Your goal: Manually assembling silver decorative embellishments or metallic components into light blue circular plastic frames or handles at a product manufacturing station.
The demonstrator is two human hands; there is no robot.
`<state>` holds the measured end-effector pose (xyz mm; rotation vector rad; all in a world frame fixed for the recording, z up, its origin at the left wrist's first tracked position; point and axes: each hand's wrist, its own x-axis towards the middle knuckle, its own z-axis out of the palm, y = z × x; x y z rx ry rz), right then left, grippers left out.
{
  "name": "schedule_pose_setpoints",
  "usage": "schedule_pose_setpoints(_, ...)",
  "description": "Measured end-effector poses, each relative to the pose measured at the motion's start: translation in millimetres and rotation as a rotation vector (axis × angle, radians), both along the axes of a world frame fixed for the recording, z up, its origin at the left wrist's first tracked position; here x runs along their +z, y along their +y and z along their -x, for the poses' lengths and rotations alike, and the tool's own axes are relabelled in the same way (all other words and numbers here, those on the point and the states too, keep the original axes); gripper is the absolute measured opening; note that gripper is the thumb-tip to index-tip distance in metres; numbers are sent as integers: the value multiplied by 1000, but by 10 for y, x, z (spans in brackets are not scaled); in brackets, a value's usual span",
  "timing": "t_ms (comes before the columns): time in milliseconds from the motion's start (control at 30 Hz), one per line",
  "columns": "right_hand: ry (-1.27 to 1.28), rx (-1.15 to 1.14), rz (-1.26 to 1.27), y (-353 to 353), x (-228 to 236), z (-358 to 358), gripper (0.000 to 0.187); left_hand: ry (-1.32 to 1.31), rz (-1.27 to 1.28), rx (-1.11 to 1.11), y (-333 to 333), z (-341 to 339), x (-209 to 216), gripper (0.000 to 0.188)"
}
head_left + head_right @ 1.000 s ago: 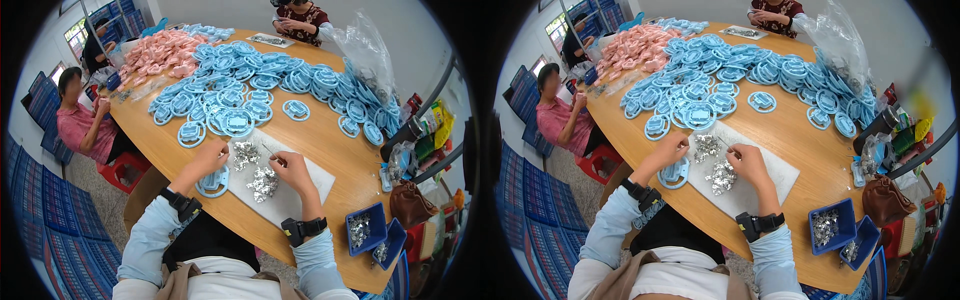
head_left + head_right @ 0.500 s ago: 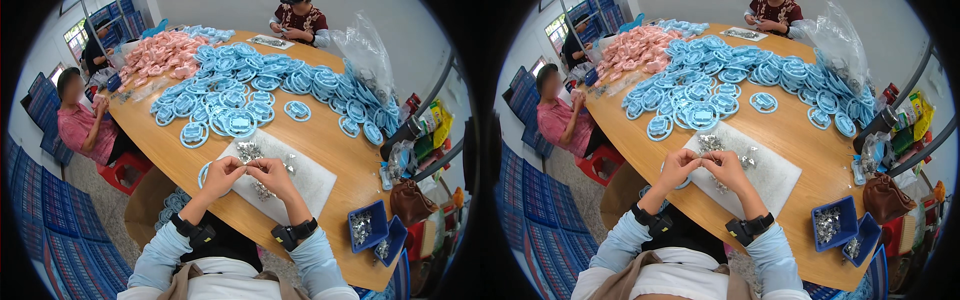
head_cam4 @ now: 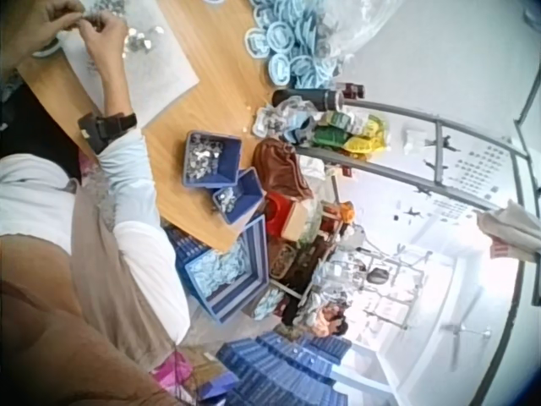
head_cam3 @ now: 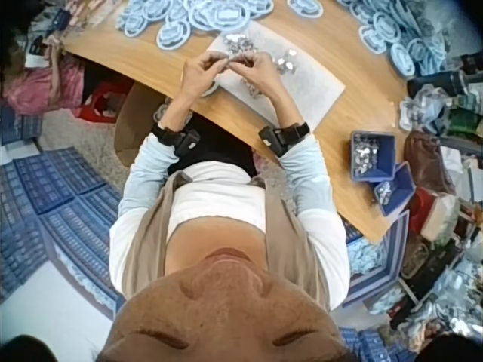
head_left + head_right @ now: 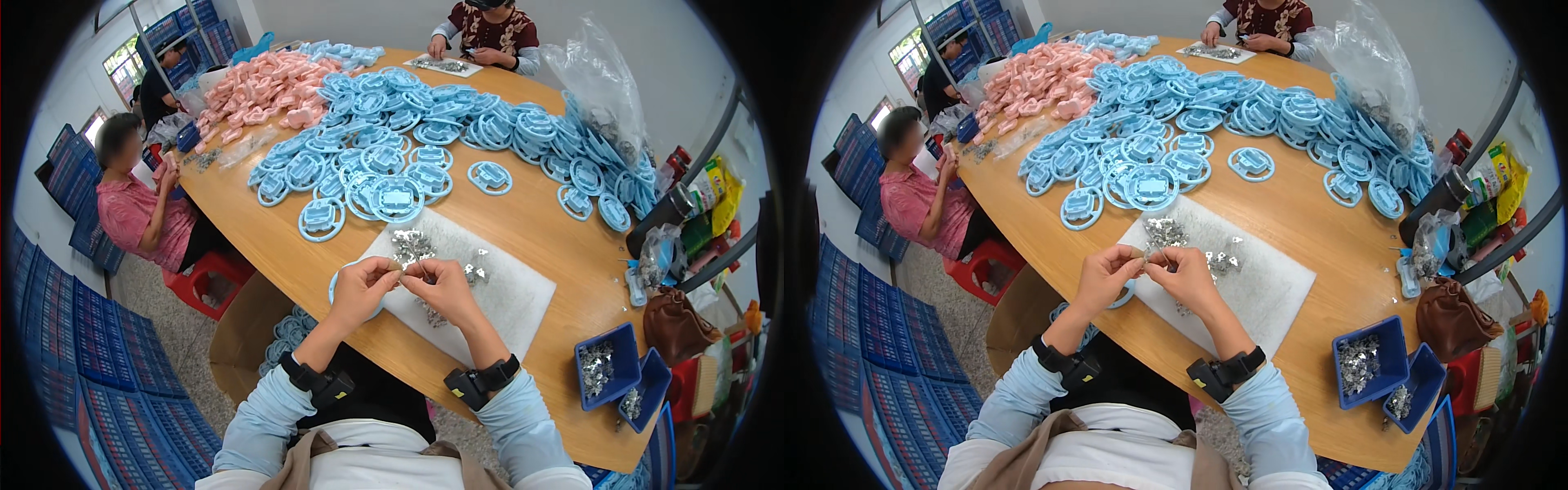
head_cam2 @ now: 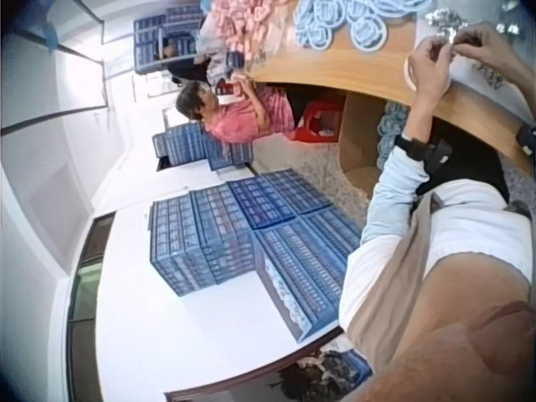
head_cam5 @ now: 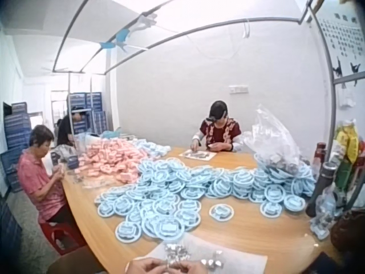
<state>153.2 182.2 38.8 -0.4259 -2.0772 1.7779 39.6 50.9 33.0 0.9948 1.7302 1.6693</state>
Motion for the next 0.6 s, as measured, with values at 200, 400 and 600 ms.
schedule_pose_setpoints(200,-39,-75,-103,42,42,-35,15,549,235,-51,-279,351,213,64)
schedule_pose_setpoints(400,-45,-31,-206,43,-31,-18,14,866,370,-130,-561,643,-100,77)
schedule_pose_setpoints(600,4,-48,-279,46,-25,-33,13,937,286,-138,-526,357,18,73)
